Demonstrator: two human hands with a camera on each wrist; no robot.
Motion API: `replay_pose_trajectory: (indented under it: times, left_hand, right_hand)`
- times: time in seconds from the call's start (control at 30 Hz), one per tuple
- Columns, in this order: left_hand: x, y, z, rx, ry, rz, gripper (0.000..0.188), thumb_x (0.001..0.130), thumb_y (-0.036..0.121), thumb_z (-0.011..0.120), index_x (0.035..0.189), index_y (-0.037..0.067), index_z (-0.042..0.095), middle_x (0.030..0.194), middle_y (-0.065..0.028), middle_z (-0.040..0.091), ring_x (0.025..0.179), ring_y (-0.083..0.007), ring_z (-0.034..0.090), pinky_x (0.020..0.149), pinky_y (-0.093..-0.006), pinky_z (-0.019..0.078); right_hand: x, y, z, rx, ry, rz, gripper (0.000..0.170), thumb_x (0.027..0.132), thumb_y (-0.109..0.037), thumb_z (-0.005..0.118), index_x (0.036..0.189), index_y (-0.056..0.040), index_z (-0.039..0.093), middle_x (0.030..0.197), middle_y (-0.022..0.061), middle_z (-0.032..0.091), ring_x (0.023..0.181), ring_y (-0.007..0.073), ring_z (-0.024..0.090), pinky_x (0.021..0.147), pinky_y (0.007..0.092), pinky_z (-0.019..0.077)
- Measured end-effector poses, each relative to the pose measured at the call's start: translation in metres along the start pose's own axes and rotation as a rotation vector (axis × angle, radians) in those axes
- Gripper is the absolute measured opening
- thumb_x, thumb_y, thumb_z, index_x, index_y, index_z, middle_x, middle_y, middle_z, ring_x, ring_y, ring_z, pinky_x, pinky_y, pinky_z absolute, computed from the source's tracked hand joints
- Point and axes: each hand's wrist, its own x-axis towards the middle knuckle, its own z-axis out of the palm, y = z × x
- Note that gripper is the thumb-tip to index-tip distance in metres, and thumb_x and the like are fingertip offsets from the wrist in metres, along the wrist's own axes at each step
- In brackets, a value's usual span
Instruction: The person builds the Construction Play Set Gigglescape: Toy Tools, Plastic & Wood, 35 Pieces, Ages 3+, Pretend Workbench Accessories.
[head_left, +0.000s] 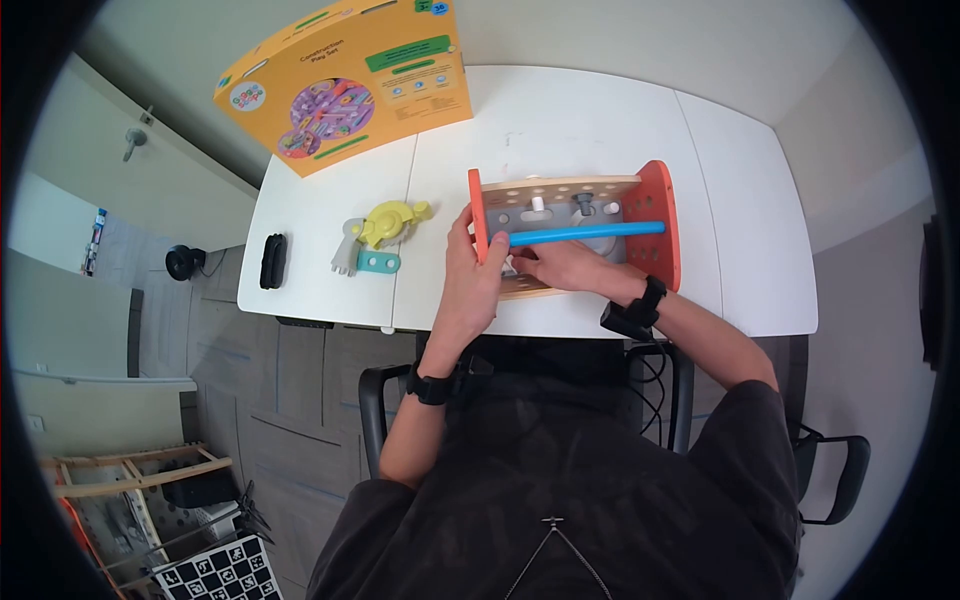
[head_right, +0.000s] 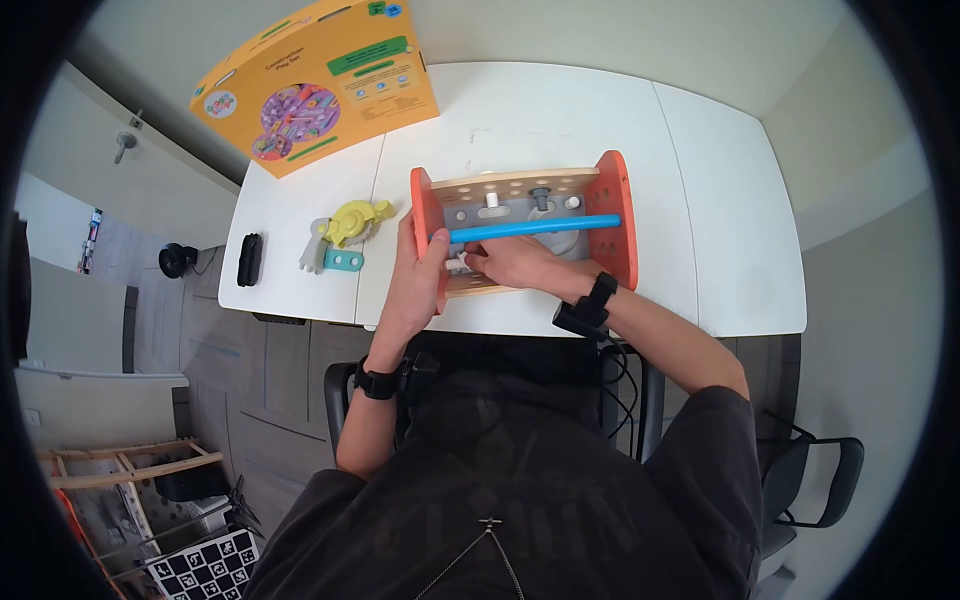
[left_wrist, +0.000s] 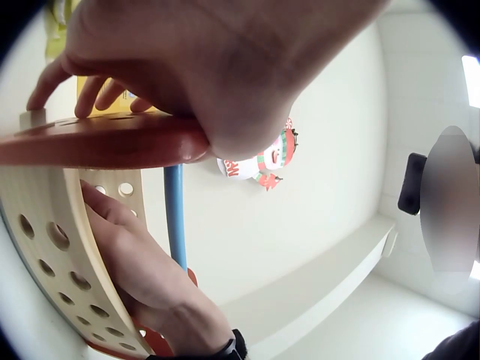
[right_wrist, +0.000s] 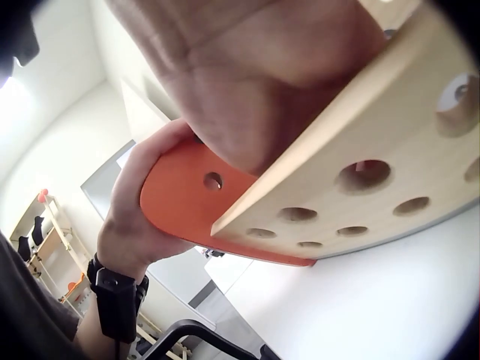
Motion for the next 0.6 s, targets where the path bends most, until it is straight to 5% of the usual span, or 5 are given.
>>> replay_pose_trajectory:
  times: [0.33,0.6]
  left_hand:
    - [-0.001,0.002,-0.002,0.029,-0.012,0.01,0.068,0.108,0.027,0.058,0.159,-0.01,0.032,0.153,-0.0287,0.046,0.141,-0.0354,0.051,0.117,-0.0432,0.0422]
    - [-0.003,0.009,-0.002,-0.051,-0.035,-0.032,0.067,0.108,0.025,0.059,0.158,-0.01,0.032,0.151,-0.0285,0.048,0.14,-0.0347,0.052,0.117,-0.0423,0.0426]
  right_hand:
    - [0.008,0.011,0.005,0.106,-0.012,-0.117,0.024,0.097,-0.014,0.074,0.112,-0.0012,0.063,0.099,0.0097,0.066,0.093,0.0234,0.067,0.085,0.04,0.0549]
    - [0.005,0.004,0.002,0.085,-0.069,-0.054,0.023,0.099,-0.016,0.07,0.113,-0.0008,0.062,0.098,0.0124,0.065,0.096,0.0264,0.066,0.088,0.0418,0.0542]
